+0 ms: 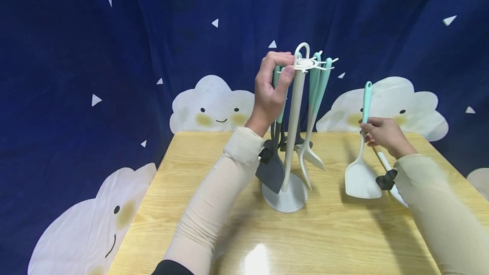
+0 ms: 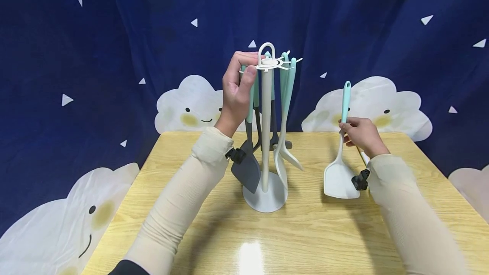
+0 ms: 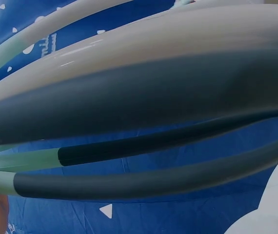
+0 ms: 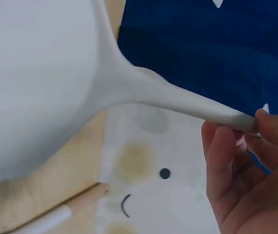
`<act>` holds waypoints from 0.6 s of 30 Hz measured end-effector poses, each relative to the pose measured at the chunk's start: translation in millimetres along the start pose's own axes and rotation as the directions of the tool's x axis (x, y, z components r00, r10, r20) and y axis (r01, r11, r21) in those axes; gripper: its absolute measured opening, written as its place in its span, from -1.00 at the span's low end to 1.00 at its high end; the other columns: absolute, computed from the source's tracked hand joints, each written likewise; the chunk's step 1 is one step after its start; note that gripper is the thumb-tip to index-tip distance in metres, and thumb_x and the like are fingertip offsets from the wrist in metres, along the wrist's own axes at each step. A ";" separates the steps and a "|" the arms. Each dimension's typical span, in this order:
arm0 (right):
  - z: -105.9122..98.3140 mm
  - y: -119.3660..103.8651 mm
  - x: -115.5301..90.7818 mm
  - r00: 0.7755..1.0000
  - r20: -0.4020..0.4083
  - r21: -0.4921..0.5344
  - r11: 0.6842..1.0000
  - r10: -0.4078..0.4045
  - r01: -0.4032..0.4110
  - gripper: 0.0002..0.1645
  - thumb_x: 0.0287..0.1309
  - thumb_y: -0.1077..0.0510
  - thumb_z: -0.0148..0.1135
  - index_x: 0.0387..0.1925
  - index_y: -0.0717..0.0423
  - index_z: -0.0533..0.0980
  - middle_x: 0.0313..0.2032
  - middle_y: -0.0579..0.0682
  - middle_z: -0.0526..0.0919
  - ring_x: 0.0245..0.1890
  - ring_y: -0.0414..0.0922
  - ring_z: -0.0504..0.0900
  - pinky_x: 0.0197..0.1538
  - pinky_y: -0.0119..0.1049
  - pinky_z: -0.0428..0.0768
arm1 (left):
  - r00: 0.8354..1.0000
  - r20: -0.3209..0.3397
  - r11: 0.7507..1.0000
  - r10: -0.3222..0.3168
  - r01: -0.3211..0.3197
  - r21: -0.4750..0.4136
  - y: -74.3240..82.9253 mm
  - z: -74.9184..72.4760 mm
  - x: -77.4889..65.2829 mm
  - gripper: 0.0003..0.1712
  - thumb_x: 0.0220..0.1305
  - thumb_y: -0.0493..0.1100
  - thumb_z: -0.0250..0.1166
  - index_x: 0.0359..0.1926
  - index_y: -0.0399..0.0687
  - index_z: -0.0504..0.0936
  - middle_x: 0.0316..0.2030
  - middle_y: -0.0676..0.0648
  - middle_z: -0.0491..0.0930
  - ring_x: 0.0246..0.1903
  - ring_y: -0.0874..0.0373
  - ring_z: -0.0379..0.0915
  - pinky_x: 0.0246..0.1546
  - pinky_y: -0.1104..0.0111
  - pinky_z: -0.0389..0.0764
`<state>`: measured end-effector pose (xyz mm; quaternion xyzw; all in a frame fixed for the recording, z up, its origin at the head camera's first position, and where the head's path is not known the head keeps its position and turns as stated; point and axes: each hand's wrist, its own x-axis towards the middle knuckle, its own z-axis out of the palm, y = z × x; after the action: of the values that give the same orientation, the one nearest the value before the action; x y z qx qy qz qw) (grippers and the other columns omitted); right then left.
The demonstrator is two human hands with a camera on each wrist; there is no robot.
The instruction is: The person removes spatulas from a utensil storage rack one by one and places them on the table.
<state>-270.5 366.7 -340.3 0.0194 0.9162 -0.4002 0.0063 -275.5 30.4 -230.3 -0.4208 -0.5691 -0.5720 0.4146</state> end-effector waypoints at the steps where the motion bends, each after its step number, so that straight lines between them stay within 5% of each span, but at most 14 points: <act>1: 2.6 2.5 2.2 1.000 0.006 -0.001 1.000 0.008 -0.008 -0.41 0.52 -0.01 -0.17 0.24 0.44 0.33 -0.39 -0.13 0.59 -0.42 -0.33 0.58 -0.32 -0.35 0.69 | 1.000 -0.004 1.000 -0.001 0.001 0.004 -0.5 -0.7 -0.3 -0.65 0.32 -0.13 0.02 -0.21 -0.37 0.57 -0.16 -0.31 0.61 0.07 -0.14 0.49 0.31 0.39 0.39; 9: 18.7 19.7 16.4 0.999 0.018 -0.002 0.999 0.051 -0.051 -0.42 0.51 0.00 -0.14 0.20 0.44 0.36 -0.35 -0.04 0.60 -0.42 -0.30 0.59 -0.30 -0.33 0.70 | 1.000 -0.011 1.000 0.008 -0.008 0.008 -4.4 -4.7 -1.5 -0.65 0.33 -0.13 0.01 -0.22 -0.38 0.56 -0.17 -0.32 0.60 0.06 -0.15 0.49 0.31 0.37 0.40; 18: 19.1 35.5 26.4 0.975 0.188 -0.094 0.990 0.117 -0.101 -0.37 0.45 0.10 -0.07 0.27 0.59 0.26 -0.28 0.13 0.64 -0.42 -0.17 0.59 -0.28 -0.29 0.70 | 1.000 0.023 1.000 -0.018 0.018 -0.012 -3.9 -2.5 4.0 -0.70 0.32 -0.19 0.06 -0.19 -0.39 0.56 -0.12 -0.33 0.59 0.11 -0.14 0.46 0.36 0.40 0.35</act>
<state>-295.5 377.6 -380.1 0.0304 0.9247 -0.3607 0.1181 -280.5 27.9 -227.6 -0.4246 -0.5742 -0.5743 0.4002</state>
